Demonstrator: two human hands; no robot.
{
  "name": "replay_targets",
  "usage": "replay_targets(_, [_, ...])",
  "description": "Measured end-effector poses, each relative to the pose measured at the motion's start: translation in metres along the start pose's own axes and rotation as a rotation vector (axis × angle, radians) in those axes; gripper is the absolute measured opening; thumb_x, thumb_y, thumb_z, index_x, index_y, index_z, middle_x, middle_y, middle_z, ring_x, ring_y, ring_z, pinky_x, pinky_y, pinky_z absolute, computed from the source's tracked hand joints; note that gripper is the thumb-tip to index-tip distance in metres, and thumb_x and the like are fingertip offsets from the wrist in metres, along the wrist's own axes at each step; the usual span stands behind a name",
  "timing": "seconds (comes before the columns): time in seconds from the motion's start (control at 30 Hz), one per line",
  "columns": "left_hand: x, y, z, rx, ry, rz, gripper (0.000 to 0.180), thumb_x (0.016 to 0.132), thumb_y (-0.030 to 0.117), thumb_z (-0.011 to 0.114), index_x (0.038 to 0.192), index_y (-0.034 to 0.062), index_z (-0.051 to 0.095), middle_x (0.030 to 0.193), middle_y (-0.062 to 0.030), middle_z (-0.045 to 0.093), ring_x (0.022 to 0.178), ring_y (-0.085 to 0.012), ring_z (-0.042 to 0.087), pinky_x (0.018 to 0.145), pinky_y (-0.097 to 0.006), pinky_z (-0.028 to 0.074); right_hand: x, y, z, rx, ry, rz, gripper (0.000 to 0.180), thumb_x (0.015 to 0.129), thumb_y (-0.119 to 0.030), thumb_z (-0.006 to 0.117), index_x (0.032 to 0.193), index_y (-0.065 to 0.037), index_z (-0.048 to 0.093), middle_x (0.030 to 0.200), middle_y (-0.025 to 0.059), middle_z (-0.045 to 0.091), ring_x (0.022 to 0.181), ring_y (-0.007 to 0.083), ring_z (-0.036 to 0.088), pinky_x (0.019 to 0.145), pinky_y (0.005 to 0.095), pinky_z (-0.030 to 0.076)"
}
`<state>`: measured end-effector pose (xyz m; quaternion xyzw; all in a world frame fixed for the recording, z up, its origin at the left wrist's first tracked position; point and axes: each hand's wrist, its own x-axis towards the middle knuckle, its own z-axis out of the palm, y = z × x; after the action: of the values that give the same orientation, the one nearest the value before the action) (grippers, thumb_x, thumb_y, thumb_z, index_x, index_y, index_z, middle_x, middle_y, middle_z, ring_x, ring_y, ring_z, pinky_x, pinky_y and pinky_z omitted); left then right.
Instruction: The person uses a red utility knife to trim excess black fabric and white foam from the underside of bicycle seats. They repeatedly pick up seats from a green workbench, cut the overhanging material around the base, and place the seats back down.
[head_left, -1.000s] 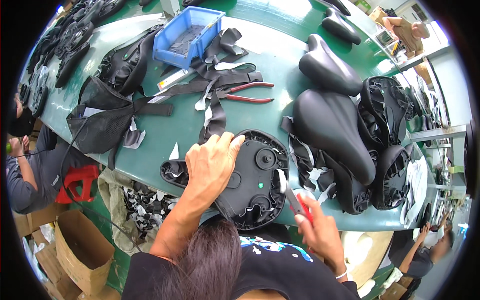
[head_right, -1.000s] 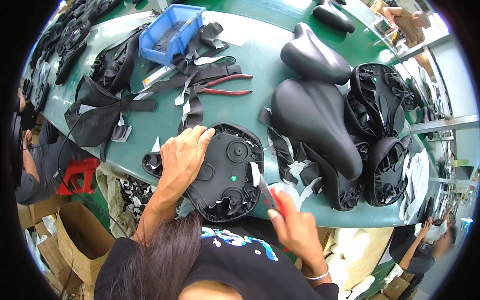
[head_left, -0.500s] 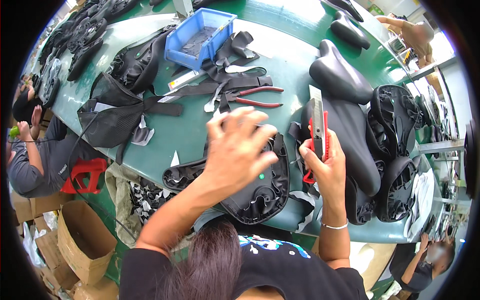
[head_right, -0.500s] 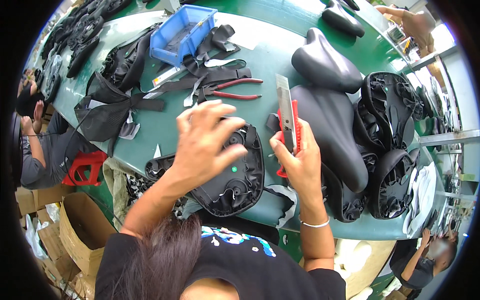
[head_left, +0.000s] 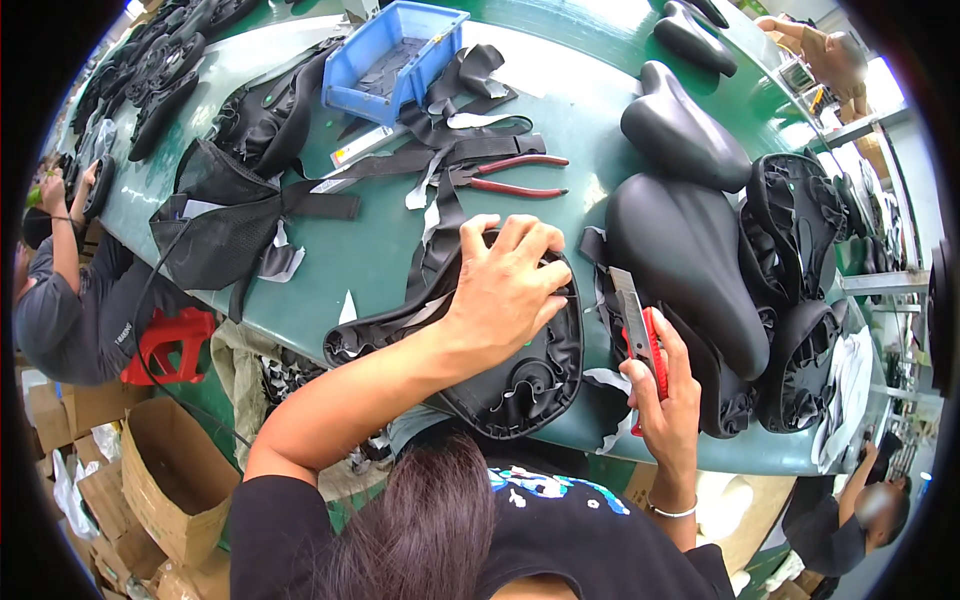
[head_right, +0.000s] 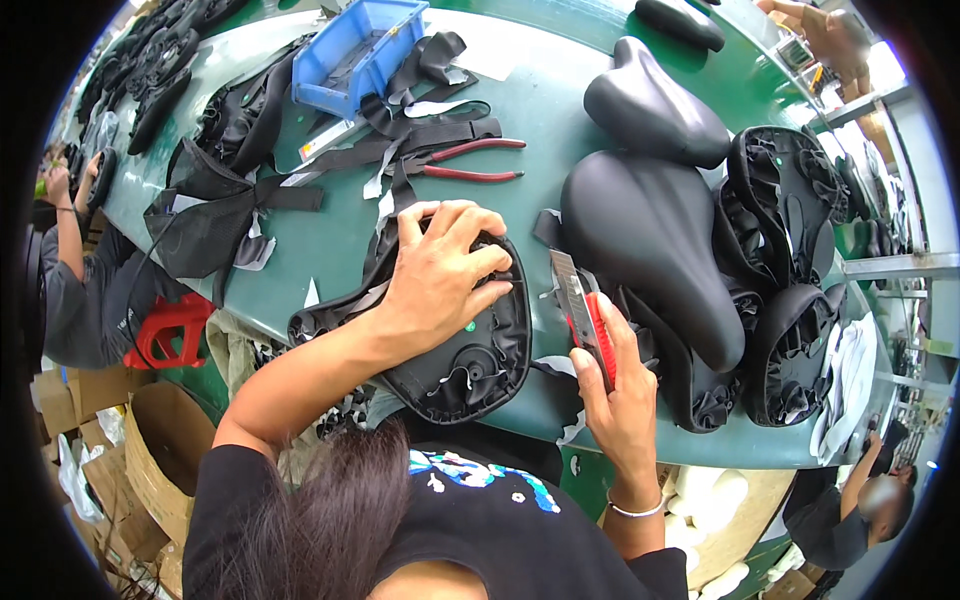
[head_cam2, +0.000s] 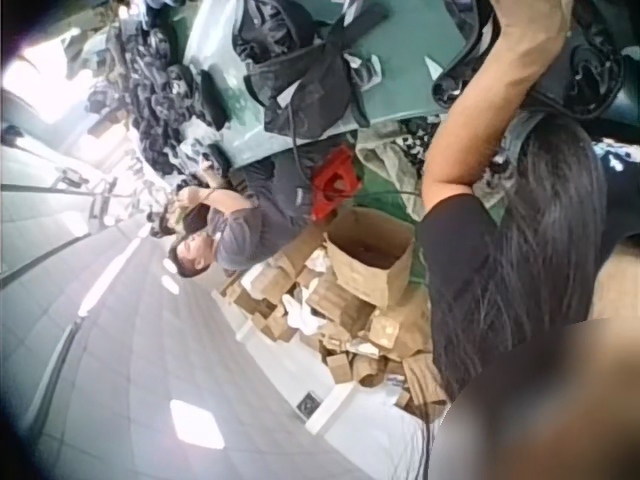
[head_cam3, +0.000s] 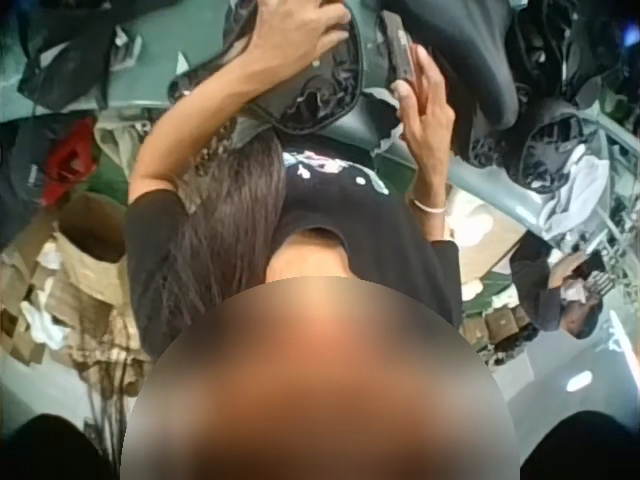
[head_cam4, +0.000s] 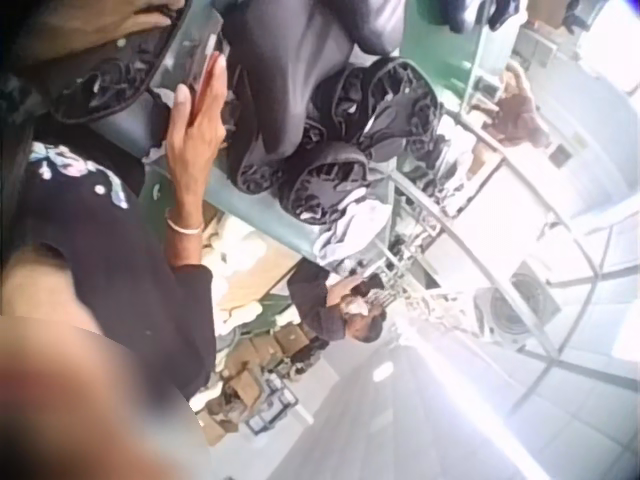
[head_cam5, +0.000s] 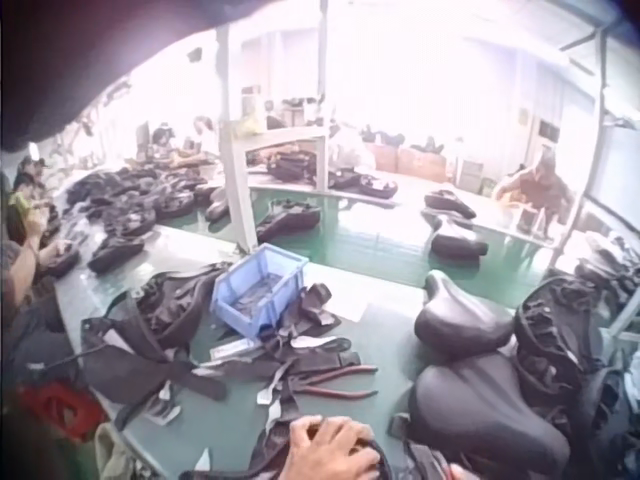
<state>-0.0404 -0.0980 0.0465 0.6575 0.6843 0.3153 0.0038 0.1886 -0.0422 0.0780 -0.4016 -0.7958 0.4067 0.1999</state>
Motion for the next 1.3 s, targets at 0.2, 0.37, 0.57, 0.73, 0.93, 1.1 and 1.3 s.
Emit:
replay_targets(0.2, [-0.001,-0.016,-0.007,-0.335,-0.022,0.072,0.01,0.072,0.018,0.076,0.075,0.0153,0.067,0.075,0.0046,0.064,0.102,-0.0124,0.057,0.099,-0.041,0.026,0.0,-0.004,0.001,-0.181,-0.051,-0.228,0.047,0.087,-0.013,0.063,0.132,-0.007,0.051,0.096,0.0175,0.069,0.075,0.0304,0.069,0.066,0.0339,0.053])
replay_targets(0.37, [0.005,-0.016,-0.017,-0.427,0.082,-0.022,0.01,0.072,0.017,0.077,0.077,0.013,0.069,0.091,-0.0036,0.066,0.1,-0.0175,0.059,0.101,-0.039,0.028,0.002,-0.023,0.004,-0.463,-0.19,-0.236,0.051,0.082,-0.017,0.067,0.132,-0.014,0.054,0.069,0.0111,0.062,0.053,0.029,0.058,0.047,0.0378,0.04])
replay_targets(0.57, [-0.003,-0.033,-0.023,-0.888,0.373,-0.43,0.007,0.083,0.011,0.072,0.085,0.0054,0.069,0.092,-0.0064,0.067,0.087,-0.0121,0.061,0.082,-0.026,0.046,-0.027,-0.038,-0.01,-0.61,-0.276,-0.205,0.049,0.082,-0.018,0.066,0.13,-0.017,0.056,0.059,0.0087,0.056,0.046,0.027,0.054,0.045,0.0383,0.036])
replay_targets(0.73, [-0.031,-0.023,-0.05,-1.472,0.375,-0.833,0.015,0.091,0.011,0.064,0.1,0.0,0.061,0.093,-0.0043,0.065,0.089,-0.0085,0.057,0.086,-0.025,0.043,0.077,-0.043,-0.024,-0.843,-0.273,-0.492,0.043,0.083,-0.02,0.063,0.125,-0.028,0.061,0.06,0.0085,0.055,0.055,0.0285,0.056,0.052,0.0399,0.043])
replay_targets(0.93, [-0.046,0.007,-0.052,-1.341,0.469,-0.464,0.019,0.1,0.022,0.05,0.096,0.0042,0.047,0.082,-0.0055,0.058,0.08,-0.0152,0.06,0.083,-0.032,0.047,0.116,-0.066,-0.013,-0.857,-0.61,-0.652,0.044,0.086,-0.022,0.06,0.129,-0.028,0.058,0.065,0.0051,0.053,0.063,0.0256,0.055,0.064,0.039,0.04])
replay_targets(1.1, [-0.025,-0.043,-0.117,-1.225,0.708,-0.394,0.027,0.1,0.024,0.048,0.078,0.0119,0.04,0.063,0.0052,0.027,0.049,-0.0048,0.02,0.043,-0.023,0.019,0.066,-0.055,-0.032,-0.952,-0.514,-0.521,0.05,0.084,-0.019,0.06,0.134,-0.022,0.053,0.061,0.0065,0.051,0.055,0.0248,0.052,0.057,0.0387,0.038])
replay_targets(1.3, [-0.005,-0.048,-0.099,0.171,-0.388,-0.046,0.031,0.066,0.028,0.08,0.082,0.0059,0.065,0.107,-0.0107,0.053,0.109,-0.029,0.047,0.092,-0.04,0.04,0.031,-0.048,-0.028,-0.903,-0.329,-0.413,0.052,0.08,-0.018,0.066,0.131,-0.024,0.056,0.054,0.0048,0.049,0.043,0.0235,0.05,0.045,0.0353,0.04])
